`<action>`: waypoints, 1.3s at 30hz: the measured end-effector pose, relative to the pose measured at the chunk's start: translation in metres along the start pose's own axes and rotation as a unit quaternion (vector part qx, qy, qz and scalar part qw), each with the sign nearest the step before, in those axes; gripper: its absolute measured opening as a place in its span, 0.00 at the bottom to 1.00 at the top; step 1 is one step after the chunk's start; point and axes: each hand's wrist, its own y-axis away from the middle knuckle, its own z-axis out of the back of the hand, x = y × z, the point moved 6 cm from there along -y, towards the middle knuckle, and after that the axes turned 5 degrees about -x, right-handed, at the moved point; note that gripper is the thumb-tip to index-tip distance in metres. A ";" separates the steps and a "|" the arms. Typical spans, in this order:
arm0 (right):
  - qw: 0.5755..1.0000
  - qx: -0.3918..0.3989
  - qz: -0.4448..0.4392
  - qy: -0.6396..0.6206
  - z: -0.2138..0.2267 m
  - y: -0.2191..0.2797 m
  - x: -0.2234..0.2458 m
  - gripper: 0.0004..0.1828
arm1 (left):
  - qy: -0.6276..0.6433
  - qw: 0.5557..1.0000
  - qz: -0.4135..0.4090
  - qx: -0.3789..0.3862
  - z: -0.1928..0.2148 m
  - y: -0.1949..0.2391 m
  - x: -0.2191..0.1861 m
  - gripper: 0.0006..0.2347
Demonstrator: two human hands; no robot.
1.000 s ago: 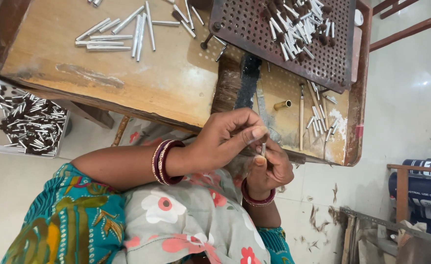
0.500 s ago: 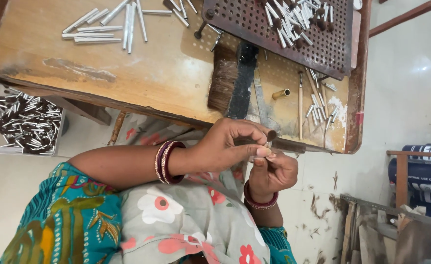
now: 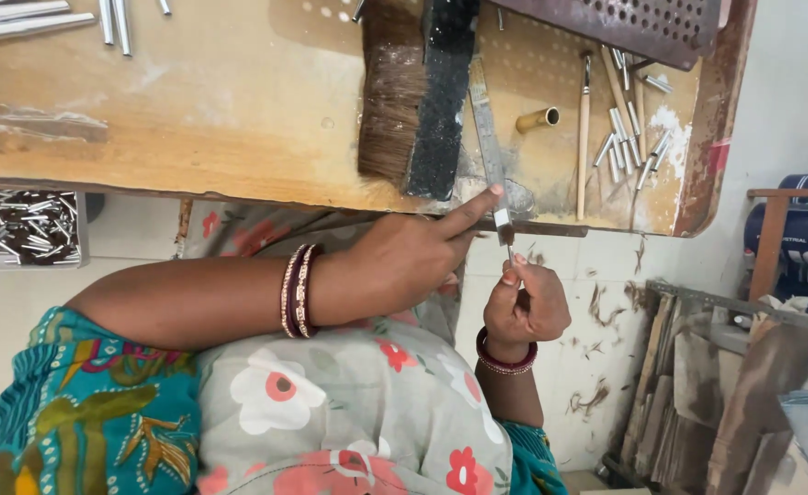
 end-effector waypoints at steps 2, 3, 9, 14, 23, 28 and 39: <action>1.000 0.008 -0.001 0.003 0.000 0.000 -0.002 0.05 | -0.006 1.000 0.012 0.023 -0.006 -0.001 0.002 0.22; 1.000 0.007 0.005 -0.006 0.000 -0.001 -0.003 0.05 | -0.012 1.000 0.010 0.017 -0.008 0.000 0.003 0.21; 0.999 0.037 0.014 0.021 0.002 -0.011 0.006 0.07 | -0.020 1.000 0.007 0.005 -0.003 -0.003 0.001 0.21; 0.997 -0.030 -0.044 -0.047 0.010 -0.010 0.009 0.08 | 0.046 0.992 -0.028 -0.119 0.016 0.003 -0.010 0.07; 0.912 0.331 -0.065 -0.233 -0.016 -0.064 0.065 0.10 | 0.483 0.848 0.079 -0.201 0.049 0.021 -0.001 0.06; 0.934 0.289 -0.055 -0.203 -0.032 -0.111 0.081 0.06 | 0.283 0.910 -0.015 -0.303 0.097 0.030 -0.010 0.08; 0.977 0.083 0.171 0.098 -0.065 -0.216 0.071 0.12 | 0.017 0.961 0.061 -0.268 0.141 0.041 0.036 0.29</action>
